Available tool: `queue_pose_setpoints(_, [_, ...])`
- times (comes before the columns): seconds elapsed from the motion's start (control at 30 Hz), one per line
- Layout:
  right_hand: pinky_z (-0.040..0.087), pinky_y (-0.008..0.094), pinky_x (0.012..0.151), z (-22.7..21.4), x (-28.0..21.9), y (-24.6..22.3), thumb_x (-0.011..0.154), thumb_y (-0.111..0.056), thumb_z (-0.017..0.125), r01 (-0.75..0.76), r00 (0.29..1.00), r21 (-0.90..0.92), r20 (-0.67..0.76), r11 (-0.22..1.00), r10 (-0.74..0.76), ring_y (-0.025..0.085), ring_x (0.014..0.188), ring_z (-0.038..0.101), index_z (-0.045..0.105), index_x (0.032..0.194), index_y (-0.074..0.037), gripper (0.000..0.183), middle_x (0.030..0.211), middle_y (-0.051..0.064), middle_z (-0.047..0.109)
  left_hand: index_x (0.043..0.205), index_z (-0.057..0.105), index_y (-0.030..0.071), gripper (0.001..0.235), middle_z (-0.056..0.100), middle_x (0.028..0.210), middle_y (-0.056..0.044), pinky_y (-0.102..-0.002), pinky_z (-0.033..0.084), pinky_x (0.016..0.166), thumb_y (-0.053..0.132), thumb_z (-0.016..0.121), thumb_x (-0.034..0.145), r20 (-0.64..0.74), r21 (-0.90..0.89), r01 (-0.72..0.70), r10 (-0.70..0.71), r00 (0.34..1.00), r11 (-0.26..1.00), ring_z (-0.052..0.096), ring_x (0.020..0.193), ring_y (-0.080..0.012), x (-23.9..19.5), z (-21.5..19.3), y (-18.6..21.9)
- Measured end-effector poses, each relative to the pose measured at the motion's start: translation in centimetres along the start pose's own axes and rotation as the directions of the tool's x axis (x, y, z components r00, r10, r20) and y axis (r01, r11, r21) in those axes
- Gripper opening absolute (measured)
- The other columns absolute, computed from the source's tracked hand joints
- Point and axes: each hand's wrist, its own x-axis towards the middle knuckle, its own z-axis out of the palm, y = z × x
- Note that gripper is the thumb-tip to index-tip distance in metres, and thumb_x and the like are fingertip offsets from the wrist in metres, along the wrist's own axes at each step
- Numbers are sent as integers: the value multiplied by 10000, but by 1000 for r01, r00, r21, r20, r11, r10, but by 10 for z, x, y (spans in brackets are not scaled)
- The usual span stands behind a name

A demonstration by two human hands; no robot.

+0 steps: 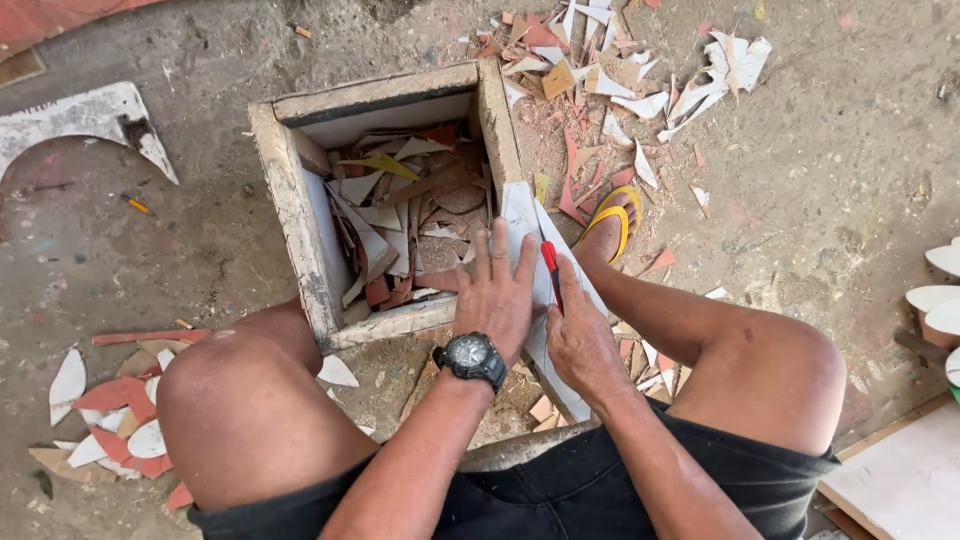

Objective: A person uses a utility knife to cut out a specific shape from a sheet of material, following a drawn outline while sitting on the floor.

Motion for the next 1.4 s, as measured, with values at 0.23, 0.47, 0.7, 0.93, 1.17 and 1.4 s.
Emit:
queue_pose_setpoints(0.23, [371, 668, 1130, -11, -1, -12, 979, -183, 424, -11, 1000, 13, 6, 1000, 11, 568, 1346, 449, 166, 1643, -212, 713, 1456, 365, 470, 1592, 235, 62, 800, 130, 1635, -345, -743, 414, 979, -8, 602, 885, 99, 206, -144, 126, 987, 968, 213, 1497, -502, 4, 23, -2])
queue_pose_setpoints(0.47, [404, 613, 1121, -20, -2, -24, 964, -213, 439, -74, 997, 33, 20, 997, 73, 504, 1361, 477, 231, 1641, -220, 708, 1534, 281, 450, 1553, 301, 10, 657, 159, 1636, -338, -752, 407, 970, 31, 507, 929, 137, 315, -189, 153, 979, 930, 242, 1489, -511, 19, 45, -5])
queue_pose_setpoints(0.7, [431, 599, 1095, -31, -5, -30, 983, -232, 423, -136, 991, -3, 15, 991, 136, 487, 1340, 507, 274, 1633, -251, 668, 1496, 258, 509, 1573, 192, -48, 708, 14, 1602, -421, -631, 508, 974, -1, 468, 922, 287, 518, -236, 93, 953, 822, 166, 1475, -583, 23, 51, 3])
queue_pose_setpoints(0.93, [430, 620, 1078, -37, -27, -49, 989, -257, 418, -173, 985, -4, 20, 985, 173, 497, 1336, 506, 294, 1629, -259, 652, 1488, 263, 513, 1583, 209, -12, 639, -16, 1652, -333, -781, 388, 979, -26, 394, 972, 180, 333, -125, 68, 981, 934, 89, 1485, -611, 24, 79, 7])
queue_pose_setpoints(1.17, [318, 616, 1172, -42, -36, -46, 989, -243, 381, -116, 993, -15, -8, 993, 115, 481, 1399, 434, 269, 1633, -189, 656, 1555, 253, 439, 1561, 281, -24, 745, 86, 1616, -380, -698, 500, 920, -185, 515, 872, 141, 487, -119, 57, 988, 865, 184, 1457, -613, 41, 73, 14])
queue_pose_setpoints(1.4, [502, 391, 968, -48, -129, -26, 915, -148, 513, 104, 986, 56, -135, 993, -96, 334, 1329, 594, 375, 1531, -30, 642, 1481, 188, 575, 1555, 316, 22, 631, 142, 1608, -346, -596, 569, 898, -13, 441, 937, 181, 523, -158, 72, 981, 838, 275, 1415, -570, 33, 68, 12])
